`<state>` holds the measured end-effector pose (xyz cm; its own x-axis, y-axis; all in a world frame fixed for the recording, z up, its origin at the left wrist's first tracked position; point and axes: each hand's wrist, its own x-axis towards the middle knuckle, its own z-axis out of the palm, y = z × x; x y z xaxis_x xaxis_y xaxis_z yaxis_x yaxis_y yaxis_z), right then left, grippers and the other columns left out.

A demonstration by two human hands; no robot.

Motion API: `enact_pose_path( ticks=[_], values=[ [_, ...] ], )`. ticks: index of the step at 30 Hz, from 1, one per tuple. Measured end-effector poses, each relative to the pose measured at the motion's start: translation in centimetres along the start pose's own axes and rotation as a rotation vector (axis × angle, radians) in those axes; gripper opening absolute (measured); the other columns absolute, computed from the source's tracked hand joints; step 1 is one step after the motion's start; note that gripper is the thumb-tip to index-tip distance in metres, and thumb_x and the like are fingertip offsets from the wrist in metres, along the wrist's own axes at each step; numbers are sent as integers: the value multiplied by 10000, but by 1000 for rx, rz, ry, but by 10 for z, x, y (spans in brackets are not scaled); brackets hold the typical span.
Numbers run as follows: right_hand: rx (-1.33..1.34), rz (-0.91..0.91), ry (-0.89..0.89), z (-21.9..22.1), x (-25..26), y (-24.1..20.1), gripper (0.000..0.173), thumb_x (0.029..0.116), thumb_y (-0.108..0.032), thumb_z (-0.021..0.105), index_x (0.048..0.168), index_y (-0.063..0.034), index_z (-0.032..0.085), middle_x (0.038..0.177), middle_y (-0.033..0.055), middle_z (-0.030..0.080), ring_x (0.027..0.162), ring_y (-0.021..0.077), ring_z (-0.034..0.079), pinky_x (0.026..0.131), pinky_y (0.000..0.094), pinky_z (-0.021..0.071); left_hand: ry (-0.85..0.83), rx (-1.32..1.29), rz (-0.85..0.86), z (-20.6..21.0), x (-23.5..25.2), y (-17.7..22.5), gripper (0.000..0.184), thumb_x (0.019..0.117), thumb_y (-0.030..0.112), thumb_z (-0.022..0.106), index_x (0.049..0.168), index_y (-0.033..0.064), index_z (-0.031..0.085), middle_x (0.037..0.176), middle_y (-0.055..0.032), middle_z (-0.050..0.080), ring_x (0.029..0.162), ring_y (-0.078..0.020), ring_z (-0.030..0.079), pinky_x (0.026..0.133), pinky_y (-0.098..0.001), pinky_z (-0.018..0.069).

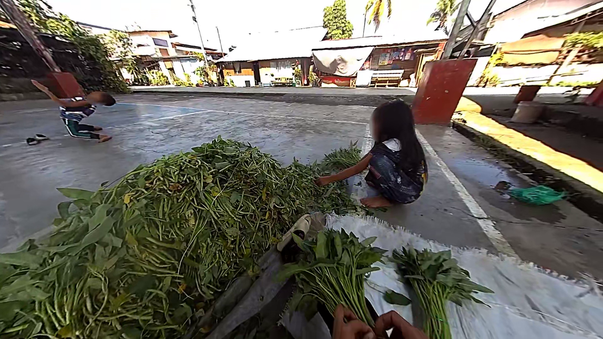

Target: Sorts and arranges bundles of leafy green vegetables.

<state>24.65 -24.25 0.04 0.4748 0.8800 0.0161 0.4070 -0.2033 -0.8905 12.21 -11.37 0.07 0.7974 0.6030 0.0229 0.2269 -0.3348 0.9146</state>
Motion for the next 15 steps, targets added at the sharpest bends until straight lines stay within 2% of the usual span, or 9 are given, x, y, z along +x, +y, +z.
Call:
enact_pose_path(
  ticks=[1, 2, 4, 6, 9, 12, 15],
  values=[
    [-107, -53, 19, 1, -5, -6, 330, 989, -178, 674, 1176, 93, 650, 1074, 235, 669, 799, 271, 669, 751, 420, 574, -21, -104, -83, -2, 2, 0, 110, 901, 30, 680, 934, -40, 758, 1125, -219, 570, 950, -249, 597, 820, -354, 530],
    [-220, -116, 57, 3, -9, -7, 291, 986, -175, 678, 1137, 74, 691, 1068, 243, 679, 804, 293, 686, 751, 425, 587, -27, -177, -132, -2, 4, -1, 91, 891, 7, 684, 914, -50, 751, 1112, -212, 564, 947, -222, 588, 825, -318, 523],
    [-395, -247, 143, 9, -12, -2, 195, 998, -146, 640, 1040, 14, 746, 999, 197, 718, 830, 285, 720, 763, 405, 606, -41, -232, -177, -3, 5, -1, 70, 879, -6, 696, 890, -53, 747, 1090, -193, 563, 928, -187, 583, 811, -281, 516],
    [-413, -293, 155, 10, -11, 2, 175, 994, -125, 629, 982, -3, 754, 945, 173, 717, 823, 272, 716, 758, 389, 603, -49, -239, -186, -4, 4, -3, 57, 868, 5, 718, 877, -37, 755, 1063, -170, 571, 898, -157, 582, 787, -260, 512],
    [-225, -160, 100, 6, -7, 1, 217, 999, -156, 618, 985, 45, 698, 926, 185, 667, 790, 250, 666, 710, 379, 565, 29, -242, -98, -3, 3, -12, 31, 835, 8, 759, 860, -9, 768, 997, -135, 582, 814, -100, 574, 713, -209, 497],
    [-92, -6, 102, 0, -4, 12, 192, 992, -124, 576, 971, 59, 628, 897, 168, 623, 781, 227, 634, 689, 370, 540, 119, -195, 178, 0, 0, -27, 43, 797, 0, 776, 837, 7, 791, 968, -143, 599, 792, -78, 584, 675, -171, 501],
    [-130, 187, 85, -2, -2, 21, 183, 962, -119, 580, 992, 57, 624, 882, 159, 633, 704, 215, 629, 660, 382, 536, 92, -40, 332, 0, -3, -40, 43, 834, 21, 741, 835, 14, 783, 936, -144, 655, 801, -161, 637, 700, -294, 548]
  ],
)
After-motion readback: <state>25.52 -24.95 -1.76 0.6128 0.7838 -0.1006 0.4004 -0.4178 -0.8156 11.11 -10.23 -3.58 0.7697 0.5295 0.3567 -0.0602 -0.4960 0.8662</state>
